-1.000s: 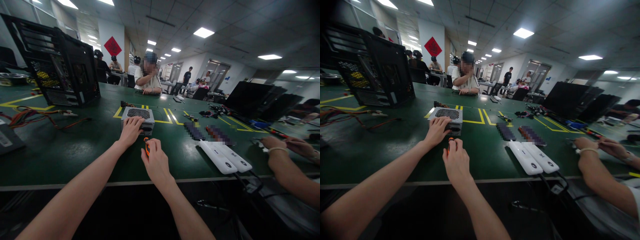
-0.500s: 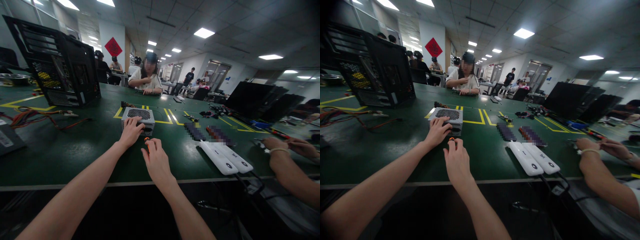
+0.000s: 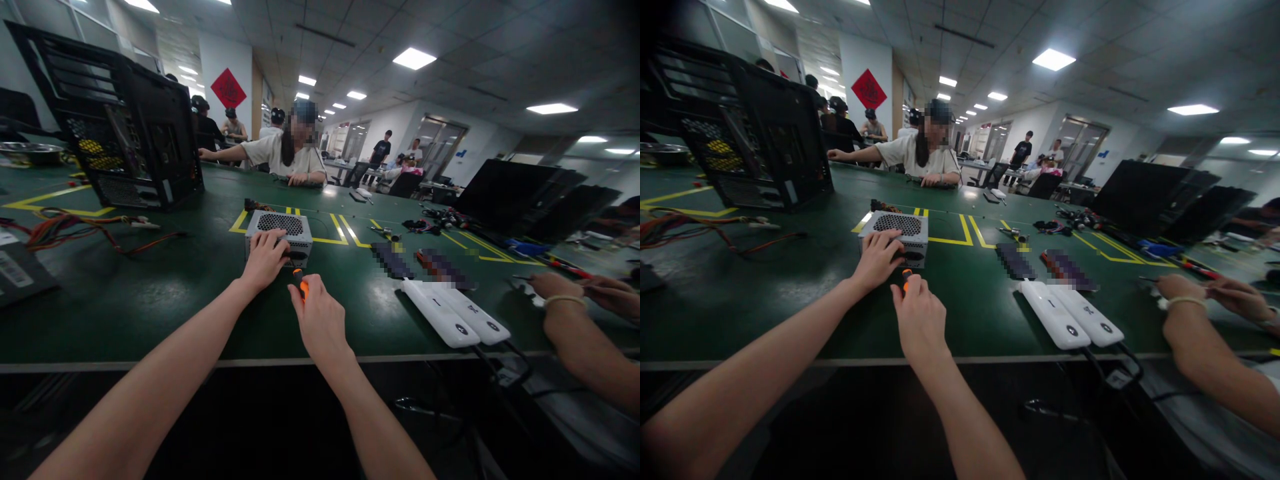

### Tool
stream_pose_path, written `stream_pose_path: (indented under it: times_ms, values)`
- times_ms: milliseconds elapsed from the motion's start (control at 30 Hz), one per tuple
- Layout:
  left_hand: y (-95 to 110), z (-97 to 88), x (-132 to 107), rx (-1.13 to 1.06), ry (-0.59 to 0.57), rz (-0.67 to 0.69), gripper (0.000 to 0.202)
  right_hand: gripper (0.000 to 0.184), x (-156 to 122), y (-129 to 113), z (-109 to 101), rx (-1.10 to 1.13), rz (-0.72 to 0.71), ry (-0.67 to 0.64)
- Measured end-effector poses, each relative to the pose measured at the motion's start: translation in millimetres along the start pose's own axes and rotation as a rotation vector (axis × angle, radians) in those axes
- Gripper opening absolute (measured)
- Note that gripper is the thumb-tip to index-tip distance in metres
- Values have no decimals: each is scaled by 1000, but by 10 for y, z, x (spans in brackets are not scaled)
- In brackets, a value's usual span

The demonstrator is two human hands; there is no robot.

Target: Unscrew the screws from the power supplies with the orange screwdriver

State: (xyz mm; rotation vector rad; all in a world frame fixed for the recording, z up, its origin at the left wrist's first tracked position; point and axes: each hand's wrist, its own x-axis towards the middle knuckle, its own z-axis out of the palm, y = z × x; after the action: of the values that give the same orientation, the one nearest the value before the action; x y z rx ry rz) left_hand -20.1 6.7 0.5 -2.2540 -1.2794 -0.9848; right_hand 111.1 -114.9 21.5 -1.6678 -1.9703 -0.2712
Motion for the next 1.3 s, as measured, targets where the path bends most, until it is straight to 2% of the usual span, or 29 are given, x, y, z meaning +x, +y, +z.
stream_pose_path:
  times_ms: [267, 433, 833, 1100, 1200, 1300]
  values:
    - [-2, 15, 2, -8, 10, -3, 12, 26, -60, -11, 19, -24, -101, -5]
    - [-3, 16, 1, 16, 13, 1, 11, 22, -40, -4, 33, -93, -174, 6]
    - [19, -10, -4, 4, 6, -10, 12, 19, -21, 74, 20, -7, 33, 17]
    - [31, -19, 1, -39, 2, -16, 14, 27, -37, 82, -3, 27, 17, -8]
    - [90, -97, 0, -36, 65, -72, 16, 18, -44, 87, 21, 19, -6, 13]
    - [134, -154, -19, -58, 88, -225, 20, 17, -54, 102, 48, 30, -35, 38]
